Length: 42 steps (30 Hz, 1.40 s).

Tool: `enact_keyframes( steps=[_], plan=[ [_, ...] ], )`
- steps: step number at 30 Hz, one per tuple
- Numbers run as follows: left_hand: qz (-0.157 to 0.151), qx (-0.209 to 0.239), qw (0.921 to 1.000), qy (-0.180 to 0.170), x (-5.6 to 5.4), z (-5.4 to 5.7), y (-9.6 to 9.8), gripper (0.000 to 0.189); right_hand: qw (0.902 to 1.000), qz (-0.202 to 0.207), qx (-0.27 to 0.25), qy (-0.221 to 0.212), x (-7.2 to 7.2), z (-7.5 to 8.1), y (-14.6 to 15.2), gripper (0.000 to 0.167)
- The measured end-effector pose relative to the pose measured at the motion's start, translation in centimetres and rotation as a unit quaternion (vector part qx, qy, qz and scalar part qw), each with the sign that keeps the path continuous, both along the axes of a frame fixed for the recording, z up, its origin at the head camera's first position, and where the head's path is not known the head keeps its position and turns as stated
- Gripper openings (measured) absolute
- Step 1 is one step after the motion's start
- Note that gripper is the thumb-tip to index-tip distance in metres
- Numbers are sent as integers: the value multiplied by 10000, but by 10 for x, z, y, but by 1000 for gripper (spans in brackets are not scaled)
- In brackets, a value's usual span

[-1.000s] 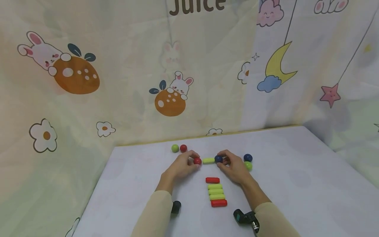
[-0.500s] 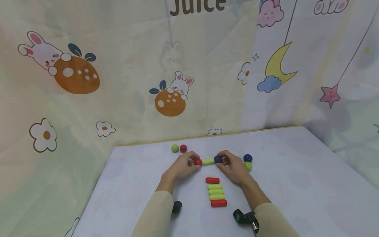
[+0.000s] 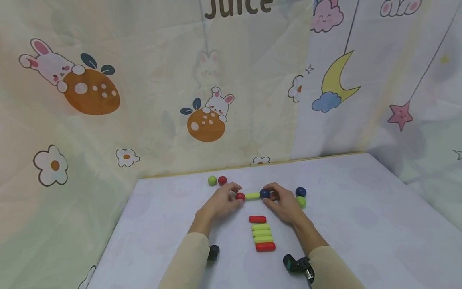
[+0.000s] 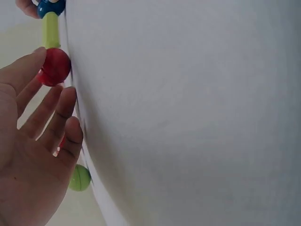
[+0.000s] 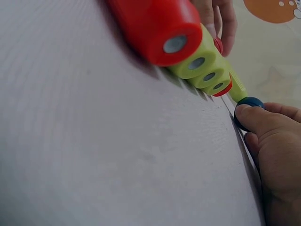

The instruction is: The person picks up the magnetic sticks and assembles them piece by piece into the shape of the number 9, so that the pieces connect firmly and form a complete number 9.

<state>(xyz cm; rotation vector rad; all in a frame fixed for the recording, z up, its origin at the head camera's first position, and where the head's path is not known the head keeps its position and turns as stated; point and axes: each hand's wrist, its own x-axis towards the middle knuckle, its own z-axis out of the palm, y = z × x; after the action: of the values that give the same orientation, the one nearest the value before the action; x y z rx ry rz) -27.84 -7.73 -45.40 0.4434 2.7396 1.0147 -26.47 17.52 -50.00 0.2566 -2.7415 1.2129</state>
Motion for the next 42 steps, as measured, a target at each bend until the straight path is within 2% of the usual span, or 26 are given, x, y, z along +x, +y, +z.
enact_keyframes(
  steps=[3, 7, 10, 16, 21, 26, 34, 42],
  plan=[
    [-138, -240, 9992, 282, 0, 5, 2, 47, 10000, 78, -45, 38, -1, 1, 0, 40],
    [-575, -485, 9936, 846, 0, 17, 8, 44, 9999, 123, -81, 76, -3, 1, 0, 39],
    [-886, -467, 9896, 1037, 1, 26, 15, 42, 9999, 43, -36, 106, -3, 1, 1, 40],
    [-1202, -542, 9876, 848, 8, 28, 22, 35, 10000, 35, -14, -11, 0, 2, 3, 40],
    [-1519, -624, 9835, 757, 15, 28, 24, 34, 9999, 105, -63, 58, -1, 1, 2, 40],
    [-1594, -771, 9825, 575, 23, 34, 27, 30, 9998, 113, -93, 108, 0, 1, 1, 41],
    [-1693, -877, 9815, 199, 29, 29, 32, 24, 9997, 154, -144, 139, 0, 0, 2, 39],
    [-1935, -1125, 9738, 403, 32, 28, 35, 22, 9996, 178, -198, 108, 0, 0, 2, 40]
  ],
)
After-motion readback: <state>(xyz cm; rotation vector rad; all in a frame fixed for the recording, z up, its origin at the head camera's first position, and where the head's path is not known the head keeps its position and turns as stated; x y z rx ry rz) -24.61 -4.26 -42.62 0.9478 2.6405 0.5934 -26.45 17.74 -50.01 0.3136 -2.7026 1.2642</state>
